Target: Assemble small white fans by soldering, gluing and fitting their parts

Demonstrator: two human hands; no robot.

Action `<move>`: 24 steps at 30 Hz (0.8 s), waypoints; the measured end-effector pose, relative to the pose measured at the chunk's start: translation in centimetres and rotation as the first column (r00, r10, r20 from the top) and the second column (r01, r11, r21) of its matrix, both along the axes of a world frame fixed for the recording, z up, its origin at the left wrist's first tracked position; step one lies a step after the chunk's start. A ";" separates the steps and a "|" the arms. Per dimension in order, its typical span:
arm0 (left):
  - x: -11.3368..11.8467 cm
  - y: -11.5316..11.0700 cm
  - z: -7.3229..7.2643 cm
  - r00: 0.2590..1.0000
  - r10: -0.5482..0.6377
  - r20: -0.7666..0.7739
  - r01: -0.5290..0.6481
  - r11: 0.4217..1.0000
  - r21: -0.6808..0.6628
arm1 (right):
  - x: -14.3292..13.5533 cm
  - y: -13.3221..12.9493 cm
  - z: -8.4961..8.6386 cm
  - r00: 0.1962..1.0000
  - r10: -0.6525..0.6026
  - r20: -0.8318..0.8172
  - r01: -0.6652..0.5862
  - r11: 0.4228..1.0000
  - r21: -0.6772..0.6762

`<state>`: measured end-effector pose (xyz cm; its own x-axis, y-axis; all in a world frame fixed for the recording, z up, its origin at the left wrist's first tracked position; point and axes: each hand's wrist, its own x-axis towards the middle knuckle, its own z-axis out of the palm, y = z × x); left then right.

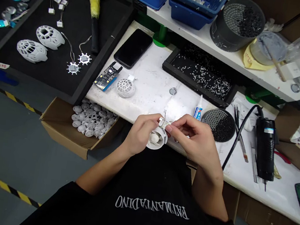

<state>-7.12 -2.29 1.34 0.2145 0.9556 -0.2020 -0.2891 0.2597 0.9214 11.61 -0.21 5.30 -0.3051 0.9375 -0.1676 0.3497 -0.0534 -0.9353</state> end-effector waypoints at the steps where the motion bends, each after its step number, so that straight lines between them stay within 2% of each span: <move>1: 0.0 0.0 0.0 1.000 -0.003 -0.010 0.003 1.000 0.009 | 0.0 0.0 0.0 1.000 0.001 -0.003 -0.001 1.000 -0.003; 9: -0.1 0.1 0.4 0.988 -0.005 -0.157 0.019 0.996 0.085 | 0.0 0.1 0.0 1.000 0.017 -0.016 -0.017 1.000 0.000; 14: -0.1 0.1 0.6 0.993 -0.029 -0.114 0.035 0.998 0.054 | 0.4 0.1 0.1 0.999 0.026 -0.048 -0.025 1.000 0.017; 17: 0.0 0.1 0.6 0.998 -0.056 -0.037 0.055 0.998 -0.012 | 0.9 0.5 0.7 0.999 0.012 -0.045 -0.007 0.993 0.118; 21: 0.2 0.0 0.6 0.990 -0.143 -0.016 0.142 0.988 -0.054 | 1.2 1.8 1.4 0.991 0.120 0.054 -0.127 0.979 0.162; 24: 0.5 0.0 0.8 0.981 -0.196 -0.004 0.195 0.977 -0.085 | 0.8 2.9 1.2 0.976 0.218 0.017 -0.219 0.967 0.127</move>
